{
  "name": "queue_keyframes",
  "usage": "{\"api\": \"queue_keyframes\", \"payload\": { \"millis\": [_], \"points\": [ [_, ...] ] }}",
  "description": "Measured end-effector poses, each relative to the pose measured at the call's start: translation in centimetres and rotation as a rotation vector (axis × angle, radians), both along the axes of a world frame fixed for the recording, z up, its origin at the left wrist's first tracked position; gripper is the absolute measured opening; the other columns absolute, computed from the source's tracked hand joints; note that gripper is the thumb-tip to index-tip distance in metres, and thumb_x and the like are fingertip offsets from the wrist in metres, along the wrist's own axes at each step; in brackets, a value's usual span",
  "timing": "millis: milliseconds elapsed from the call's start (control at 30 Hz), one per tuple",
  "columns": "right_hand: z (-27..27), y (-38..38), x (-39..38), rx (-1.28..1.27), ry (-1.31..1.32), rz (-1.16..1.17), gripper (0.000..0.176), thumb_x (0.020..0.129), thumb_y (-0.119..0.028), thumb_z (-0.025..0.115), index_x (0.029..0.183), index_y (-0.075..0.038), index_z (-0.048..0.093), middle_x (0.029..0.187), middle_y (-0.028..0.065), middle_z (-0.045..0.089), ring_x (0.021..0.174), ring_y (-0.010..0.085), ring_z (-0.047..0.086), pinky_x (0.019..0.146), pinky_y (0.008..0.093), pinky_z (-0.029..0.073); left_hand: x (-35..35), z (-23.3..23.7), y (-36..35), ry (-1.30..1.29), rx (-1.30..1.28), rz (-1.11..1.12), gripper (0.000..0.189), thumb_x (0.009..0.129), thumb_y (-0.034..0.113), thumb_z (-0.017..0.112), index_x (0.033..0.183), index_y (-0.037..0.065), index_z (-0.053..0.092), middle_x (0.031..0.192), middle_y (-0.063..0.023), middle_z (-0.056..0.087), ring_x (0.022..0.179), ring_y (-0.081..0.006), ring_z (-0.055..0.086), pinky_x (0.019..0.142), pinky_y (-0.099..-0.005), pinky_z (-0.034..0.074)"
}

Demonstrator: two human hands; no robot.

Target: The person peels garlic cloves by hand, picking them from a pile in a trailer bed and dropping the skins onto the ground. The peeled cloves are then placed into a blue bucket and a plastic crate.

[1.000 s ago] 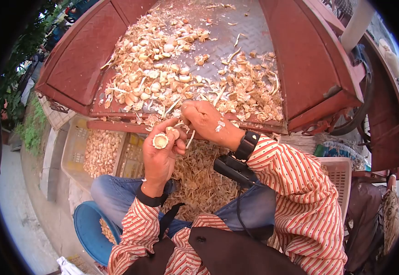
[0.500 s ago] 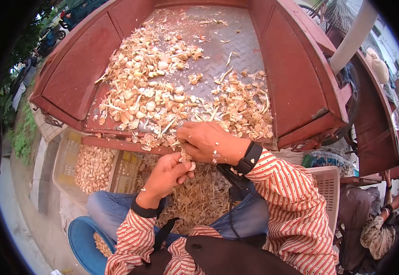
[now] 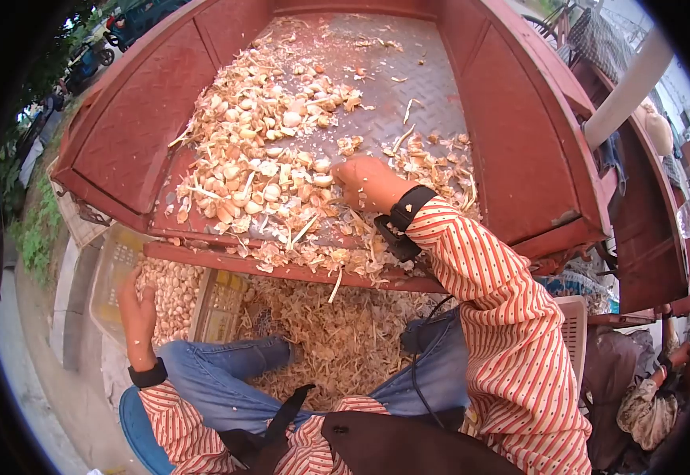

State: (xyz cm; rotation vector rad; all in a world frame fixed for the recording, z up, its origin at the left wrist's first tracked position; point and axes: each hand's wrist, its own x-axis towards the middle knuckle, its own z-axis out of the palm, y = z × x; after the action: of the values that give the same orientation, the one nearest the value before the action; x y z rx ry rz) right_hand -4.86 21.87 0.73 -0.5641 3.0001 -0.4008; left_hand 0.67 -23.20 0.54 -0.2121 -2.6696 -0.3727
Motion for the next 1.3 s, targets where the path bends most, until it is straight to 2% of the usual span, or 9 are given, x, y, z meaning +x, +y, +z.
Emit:
{"api": "queue_keyframes", "payload": {
  "millis": [133, 267, 467, 700, 900, 967, 1033, 1133, 1300],
  "points": [
    [-0.5, 0.3, 3.0, -0.655, -0.23, -0.154, 0.009, 0.077, -0.005, 0.058, 0.085, -0.001, 0.058, 0.08, 0.0043, 0.058, 0.073, 0.0136, 0.056, 0.067, 0.0277, 0.046, -1.8, 4.1, 13.4, -0.22, 0.492, -0.399, 0.028, 0.08, 0.004, 0.053, 0.108, 0.0, 0.056, 0.094, -0.0165, 0.057, 0.085, -0.0302, 0.057, 0.076, -0.0366, 0.046],
    [-0.3, -0.1, 5.5, -0.975, -0.294, -0.201, 0.015, 0.081, -0.004, 0.061, 0.095, -0.001, 0.057, 0.085, 0.0004, 0.057, 0.077, 0.0059, 0.053, 0.069, 0.0219, 0.045, -4.6, 1.6, 23.6, -0.109, 0.316, -0.675, 0.023, 0.084, 0.011, 0.054, 0.104, -0.002, 0.056, 0.089, -0.014, 0.059, 0.078, -0.0248, 0.061, 0.067, -0.0339, 0.049],
    [1.5, -1.4, 6.9, -0.965, 0.077, -0.108, 0.014, 0.084, -0.011, 0.06, 0.094, 0.0, 0.06, 0.074, 0.0064, 0.06, 0.068, 0.0122, 0.057, 0.062, 0.0267, 0.046, -1.8, 2.4, 27.7, -1.367, 1.681, -0.622, 0.025, 0.093, 0.02, 0.046, 0.105, 0.0, 0.055, 0.082, -0.0083, 0.062, 0.059, -0.0113, 0.058, 0.048, -0.0219, 0.046],
    [-0.6, -0.4, -0.2, -0.408, 0.205, -0.06, 0.017, 0.074, -0.01, 0.059, 0.089, -0.003, 0.06, 0.078, 0.0142, 0.059, 0.081, 0.034, 0.059, 0.071, 0.0436, 0.045, -1.9, 1.9, 23.7, -1.049, 1.375, -0.518, 0.02, 0.09, 0.009, 0.049, 0.106, -0.001, 0.056, 0.072, -0.0001, 0.053, 0.051, -0.0021, 0.042, 0.042, -0.0139, 0.032],
    [-1.2, -1.3, -1.2, -0.221, 0.079, -0.014, 0.022, 0.074, -0.012, 0.062, 0.095, -0.005, 0.061, 0.083, 0.0167, 0.057, 0.087, 0.0336, 0.057, 0.072, 0.0421, 0.045, -2.7, 4.4, 15.7, -0.549, 1.453, -0.345, 0.016, 0.087, 0.006, 0.051, 0.101, 0.001, 0.059, 0.074, 0.0012, 0.057, 0.055, -0.0016, 0.047, 0.046, -0.0141, 0.035],
    [-1.1, -0.3, -0.1, -0.367, 0.092, 0.024, 0.02, 0.078, -0.016, 0.062, 0.094, -0.005, 0.061, 0.073, 0.015, 0.06, 0.072, 0.0315, 0.059, 0.064, 0.0396, 0.045, -4.0, 3.2, 9.4, -0.324, 1.178, -0.109, 0.02, 0.088, 0.009, 0.05, 0.104, -0.001, 0.058, 0.084, -0.0042, 0.059, 0.067, -0.0086, 0.055, 0.057, -0.0194, 0.044],
    [1.1, -0.2, 1.9, -0.406, -0.045, -0.037, 0.02, 0.08, -0.015, 0.06, 0.096, -0.004, 0.06, 0.077, 0.0162, 0.059, 0.073, 0.032, 0.058, 0.063, 0.0383, 0.045, -5.9, -1.1, 2.0, -0.015, 0.447, 0.09, 0.027, 0.089, 0.012, 0.05, 0.109, -0.005, 0.055, 0.098, -0.0112, 0.058, 0.086, -0.0175, 0.058, 0.075, -0.0276, 0.047],
    [1.0, -0.9, 3.8, -0.432, 0.023, 0.012, 0.022, 0.083, -0.016, 0.059, 0.1, -0.001, 0.059, 0.079, 0.0179, 0.061, 0.072, 0.0325, 0.06, 0.062, 0.0373, 0.046, -3.1, 2.4, 6.8, -0.104, 0.426, -0.008, 0.035, 0.089, 0.017, 0.051, 0.115, -0.006, 0.051, 0.107, -0.0157, 0.055, 0.099, -0.0245, 0.054, 0.087, -0.0332, 0.043],
    [2.1, -4.4, 7.3, -0.308, 0.06, 0.117, 0.04, 0.081, -0.014, 0.06, 0.116, 0.0, 0.047, 0.083, 0.0193, 0.061, 0.076, 0.0354, 0.06, 0.063, 0.0413, 0.047, 1.6, 2.1, 22.2, -0.461, 0.737, -0.563, 0.036, 0.09, 0.024, 0.052, 0.113, -0.004, 0.05, 0.094, -0.0179, 0.06, 0.08, -0.0252, 0.06, 0.071, -0.0339, 0.046]
  ]
}}
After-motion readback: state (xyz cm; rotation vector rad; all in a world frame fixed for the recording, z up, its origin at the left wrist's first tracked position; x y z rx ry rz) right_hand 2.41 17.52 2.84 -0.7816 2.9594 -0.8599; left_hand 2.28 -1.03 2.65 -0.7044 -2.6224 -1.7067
